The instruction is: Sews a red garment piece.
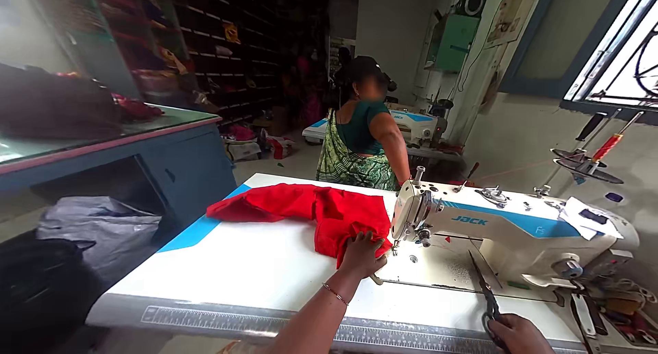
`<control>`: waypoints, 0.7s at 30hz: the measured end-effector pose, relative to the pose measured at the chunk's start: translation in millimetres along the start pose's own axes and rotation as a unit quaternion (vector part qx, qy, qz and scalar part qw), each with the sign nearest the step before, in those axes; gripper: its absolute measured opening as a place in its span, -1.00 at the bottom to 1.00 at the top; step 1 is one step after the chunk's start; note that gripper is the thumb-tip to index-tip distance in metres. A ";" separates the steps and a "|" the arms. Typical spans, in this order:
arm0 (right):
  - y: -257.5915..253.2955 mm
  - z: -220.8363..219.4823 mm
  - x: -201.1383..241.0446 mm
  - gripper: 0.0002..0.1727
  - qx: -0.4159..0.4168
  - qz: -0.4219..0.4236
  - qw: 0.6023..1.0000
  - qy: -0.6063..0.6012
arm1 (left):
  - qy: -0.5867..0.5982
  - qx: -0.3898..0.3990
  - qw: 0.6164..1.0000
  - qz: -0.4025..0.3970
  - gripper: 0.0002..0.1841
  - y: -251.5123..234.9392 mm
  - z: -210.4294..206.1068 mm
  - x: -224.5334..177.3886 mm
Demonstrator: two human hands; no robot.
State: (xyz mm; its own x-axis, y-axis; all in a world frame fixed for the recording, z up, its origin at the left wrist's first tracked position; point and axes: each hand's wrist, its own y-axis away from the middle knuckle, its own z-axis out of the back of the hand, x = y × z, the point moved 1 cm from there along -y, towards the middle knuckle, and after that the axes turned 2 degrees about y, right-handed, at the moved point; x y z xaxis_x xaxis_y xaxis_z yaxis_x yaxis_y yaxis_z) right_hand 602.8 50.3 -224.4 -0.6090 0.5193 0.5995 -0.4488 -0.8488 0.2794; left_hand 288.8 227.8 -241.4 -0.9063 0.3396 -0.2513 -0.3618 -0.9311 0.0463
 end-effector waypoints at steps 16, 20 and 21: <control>79.9 -88.5 58.9 -0.44 0.277 0.029 0.837 -0.471 | 0.024 0.008 0.999 0.046 -0.39 18.3 7.6 -6.4; 78.9 -106.5 74.9 -0.43 0.275 -0.001 0.826 -0.492 | 0.023 0.017 0.999 0.047 -0.40 19.8 8.0 -8.0; 78.6 -109.2 78.4 -0.44 0.276 -0.009 0.823 -0.497 | 0.021 0.016 0.999 0.046 -0.41 19.7 8.0 -8.2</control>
State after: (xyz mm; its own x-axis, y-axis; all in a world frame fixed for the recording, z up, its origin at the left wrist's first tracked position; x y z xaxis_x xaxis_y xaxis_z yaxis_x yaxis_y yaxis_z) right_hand 448.4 35.1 -237.4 0.3528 0.4274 0.8324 0.0802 -0.9001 0.4282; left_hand 287.4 207.8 -230.7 -0.9267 0.2459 -0.2842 -0.2844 -0.9532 0.1028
